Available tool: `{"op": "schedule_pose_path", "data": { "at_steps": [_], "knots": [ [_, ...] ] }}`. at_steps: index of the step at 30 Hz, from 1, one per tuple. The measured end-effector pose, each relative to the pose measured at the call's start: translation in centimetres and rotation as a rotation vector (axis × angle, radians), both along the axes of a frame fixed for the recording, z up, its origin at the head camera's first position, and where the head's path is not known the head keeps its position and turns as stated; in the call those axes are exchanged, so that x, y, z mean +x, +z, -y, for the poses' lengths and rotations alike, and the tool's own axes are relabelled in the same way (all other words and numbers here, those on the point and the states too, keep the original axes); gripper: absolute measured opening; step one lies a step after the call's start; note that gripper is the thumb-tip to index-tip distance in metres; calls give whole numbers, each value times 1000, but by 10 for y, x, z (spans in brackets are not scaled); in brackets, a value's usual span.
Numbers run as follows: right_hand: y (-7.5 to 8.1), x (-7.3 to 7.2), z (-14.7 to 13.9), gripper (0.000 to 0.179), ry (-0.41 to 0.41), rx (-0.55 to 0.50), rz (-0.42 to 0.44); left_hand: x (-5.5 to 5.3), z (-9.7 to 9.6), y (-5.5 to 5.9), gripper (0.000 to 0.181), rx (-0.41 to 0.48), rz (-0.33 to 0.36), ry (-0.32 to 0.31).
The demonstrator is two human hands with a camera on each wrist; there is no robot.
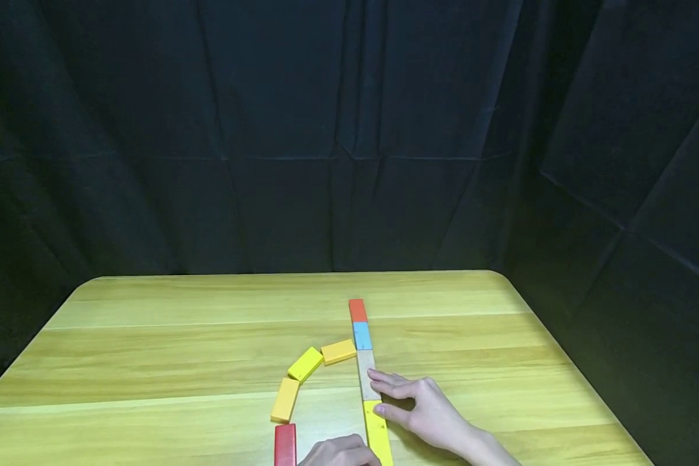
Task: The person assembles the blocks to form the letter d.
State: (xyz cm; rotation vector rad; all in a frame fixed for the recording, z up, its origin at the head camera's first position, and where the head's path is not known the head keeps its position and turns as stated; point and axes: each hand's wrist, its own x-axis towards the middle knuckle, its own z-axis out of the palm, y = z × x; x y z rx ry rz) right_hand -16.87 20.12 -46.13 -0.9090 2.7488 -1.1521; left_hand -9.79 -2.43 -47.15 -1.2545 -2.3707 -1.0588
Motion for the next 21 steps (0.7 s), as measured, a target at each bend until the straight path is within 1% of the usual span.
{"op": "schedule_pose_path", "data": {
  "at_steps": [3,5,10,12,15,18,21],
  "knots": [
    [-1,-1,0,43,8,2,-23,-1,0,1,9,-12,16,10],
    [-1,-2,1,43,12,2,-24,-1,0,1,10,-12,31,13],
    [0,-2,2,44,3,-15,25,-1,2,0,9,-3,24,20],
    [0,-2,2,44,-7,-41,56,-1,2,0,9,3,11,24],
    [0,-2,2,42,-35,-83,82,-3,4,2,9,10,16,22],
    [1,-2,2,39,-75,-102,70,-6,9,7,6,1,20,21],
    [3,-3,2,37,-128,-102,15,-9,19,14,9,-8,6,42]
  ]
}}
